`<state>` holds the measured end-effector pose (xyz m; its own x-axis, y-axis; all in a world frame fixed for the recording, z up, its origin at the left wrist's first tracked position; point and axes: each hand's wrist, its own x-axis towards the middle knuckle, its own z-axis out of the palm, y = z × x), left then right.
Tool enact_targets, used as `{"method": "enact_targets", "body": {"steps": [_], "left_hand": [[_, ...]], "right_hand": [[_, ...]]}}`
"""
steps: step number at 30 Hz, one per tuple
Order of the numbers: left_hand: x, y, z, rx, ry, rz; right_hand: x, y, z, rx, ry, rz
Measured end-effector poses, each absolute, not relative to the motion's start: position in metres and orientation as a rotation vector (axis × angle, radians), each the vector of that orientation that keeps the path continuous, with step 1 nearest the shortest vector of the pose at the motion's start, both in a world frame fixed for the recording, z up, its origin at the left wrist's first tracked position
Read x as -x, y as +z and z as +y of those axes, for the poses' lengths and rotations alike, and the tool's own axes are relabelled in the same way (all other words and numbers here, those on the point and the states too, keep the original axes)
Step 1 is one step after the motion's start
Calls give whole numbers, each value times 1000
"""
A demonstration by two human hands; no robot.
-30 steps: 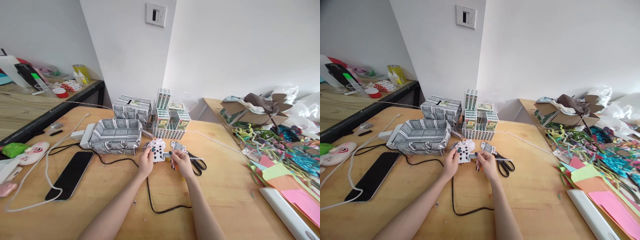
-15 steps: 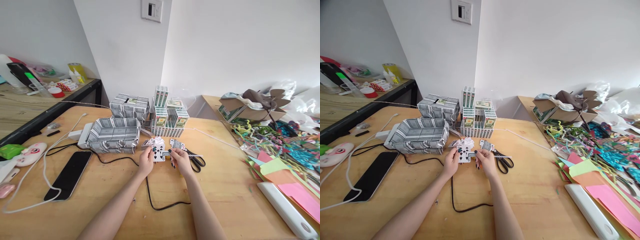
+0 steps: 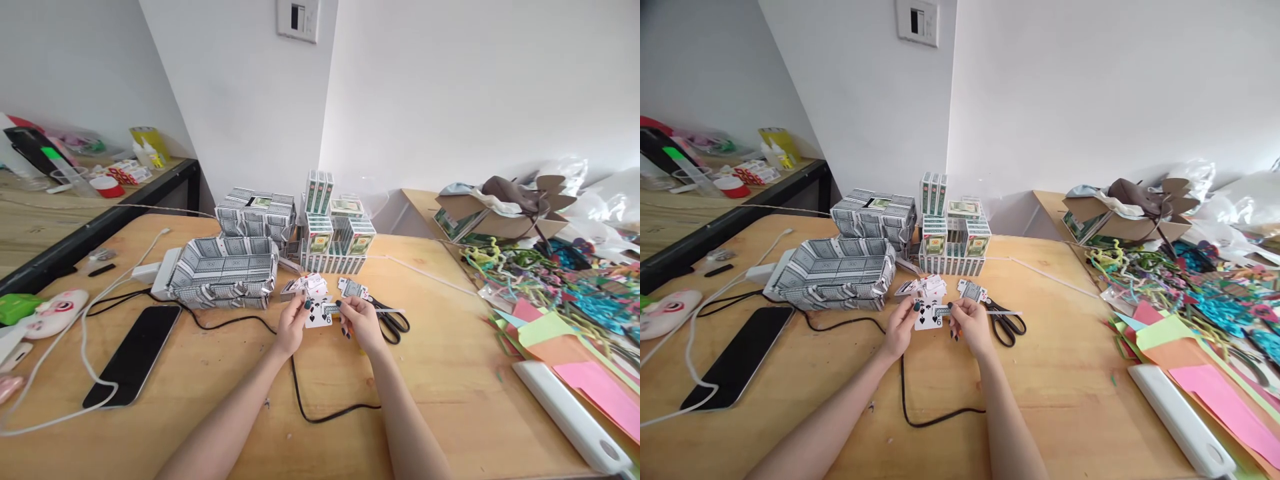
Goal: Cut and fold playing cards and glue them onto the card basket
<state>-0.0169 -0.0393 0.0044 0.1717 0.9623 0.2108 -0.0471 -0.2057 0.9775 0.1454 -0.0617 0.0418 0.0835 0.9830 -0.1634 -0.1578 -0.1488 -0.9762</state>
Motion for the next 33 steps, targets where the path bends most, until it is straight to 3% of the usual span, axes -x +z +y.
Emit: {"method": "enact_targets", "body": {"steps": [5,12,33], "left_hand": [[15,8,-42,-1197,1221,736],[15,23,-45,-1222,1179,978],[23,26,-43,-1289,923,1083]], "right_hand": [[-145,42,-64,1303,1216,-1046],[-138,42,-69,1301,1062,-1252],[-131,35,-73,1343,824,-1521]]}}
